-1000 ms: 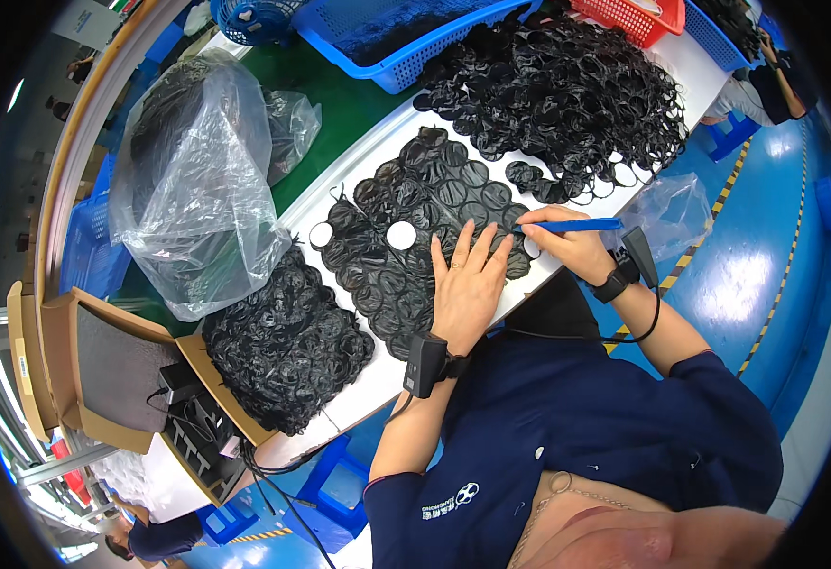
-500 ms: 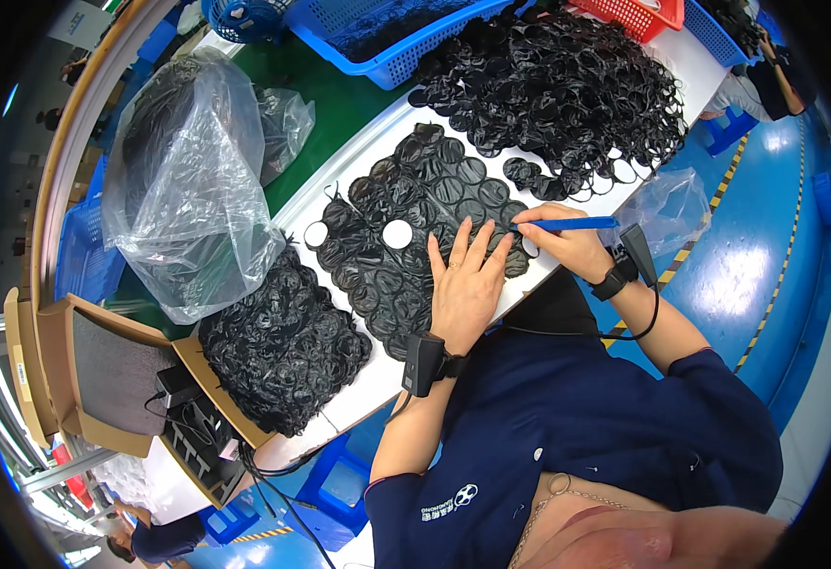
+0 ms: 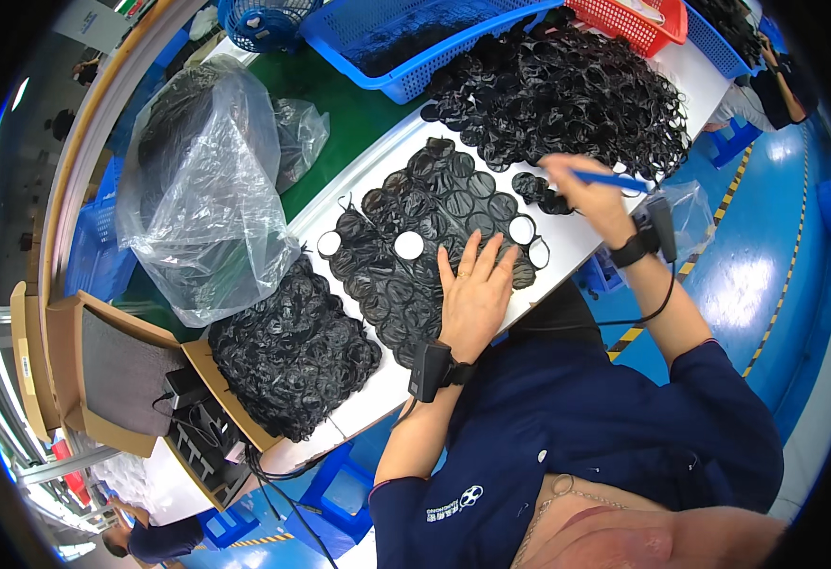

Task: Removing small circular black plastic parts from a carrier sheet and placing them into a white grid organizer using a blue stylus tool.

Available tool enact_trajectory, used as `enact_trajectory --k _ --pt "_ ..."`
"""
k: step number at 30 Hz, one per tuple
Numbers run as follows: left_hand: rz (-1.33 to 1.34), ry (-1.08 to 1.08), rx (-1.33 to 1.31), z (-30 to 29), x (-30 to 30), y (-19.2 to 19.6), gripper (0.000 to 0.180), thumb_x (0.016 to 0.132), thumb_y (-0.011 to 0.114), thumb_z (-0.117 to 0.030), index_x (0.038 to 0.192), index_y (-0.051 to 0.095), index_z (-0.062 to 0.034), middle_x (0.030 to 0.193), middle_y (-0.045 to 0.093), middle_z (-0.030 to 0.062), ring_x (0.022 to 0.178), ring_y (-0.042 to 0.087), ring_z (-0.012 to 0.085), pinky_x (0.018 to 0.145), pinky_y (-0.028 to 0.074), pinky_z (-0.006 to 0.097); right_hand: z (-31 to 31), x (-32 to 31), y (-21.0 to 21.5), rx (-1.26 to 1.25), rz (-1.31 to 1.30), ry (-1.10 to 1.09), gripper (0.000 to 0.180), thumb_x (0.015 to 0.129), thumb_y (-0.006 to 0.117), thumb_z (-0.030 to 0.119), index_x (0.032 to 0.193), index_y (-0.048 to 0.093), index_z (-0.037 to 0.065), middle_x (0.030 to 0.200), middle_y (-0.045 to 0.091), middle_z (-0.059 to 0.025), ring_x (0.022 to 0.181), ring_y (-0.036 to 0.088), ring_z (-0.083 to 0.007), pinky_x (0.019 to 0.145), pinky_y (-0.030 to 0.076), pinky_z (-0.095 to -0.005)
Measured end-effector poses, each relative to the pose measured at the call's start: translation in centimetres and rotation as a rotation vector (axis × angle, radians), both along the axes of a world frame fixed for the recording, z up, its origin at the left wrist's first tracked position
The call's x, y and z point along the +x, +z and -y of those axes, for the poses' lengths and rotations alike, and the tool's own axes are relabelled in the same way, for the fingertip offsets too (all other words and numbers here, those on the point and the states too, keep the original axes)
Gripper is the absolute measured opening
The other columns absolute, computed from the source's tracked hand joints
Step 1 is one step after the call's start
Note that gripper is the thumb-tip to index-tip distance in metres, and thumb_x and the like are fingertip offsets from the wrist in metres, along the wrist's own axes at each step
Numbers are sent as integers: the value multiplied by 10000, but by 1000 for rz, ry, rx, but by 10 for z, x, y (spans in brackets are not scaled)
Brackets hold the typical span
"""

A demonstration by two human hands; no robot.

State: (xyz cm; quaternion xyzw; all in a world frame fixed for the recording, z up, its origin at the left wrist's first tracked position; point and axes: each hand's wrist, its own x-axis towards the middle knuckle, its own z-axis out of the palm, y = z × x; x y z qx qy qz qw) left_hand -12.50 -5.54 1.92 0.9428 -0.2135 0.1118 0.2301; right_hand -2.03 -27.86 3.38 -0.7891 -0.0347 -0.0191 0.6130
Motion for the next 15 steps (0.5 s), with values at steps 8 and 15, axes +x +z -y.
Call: enact_trajectory --k 8,15 --pt "-22 104 92 -3 12 -3 404 942 584 -229 1334 570 -130 1419 501 82 1375 387 320 1082 205 685 -41 -17 -9 -137 71 268 222 896 672 186 1032 719 17 941 718 -92 884 658 -202 784 498 -307" --pt "-16 96 89 -1 12 -1 402 942 586 -235 1335 575 -154 1417 500 83 1381 375 321 1080 199 689 -42 -20 -6 -182 86 283 206 893 664 176 1011 724 20 982 725 -106 891 660 -229 790 505 -318"
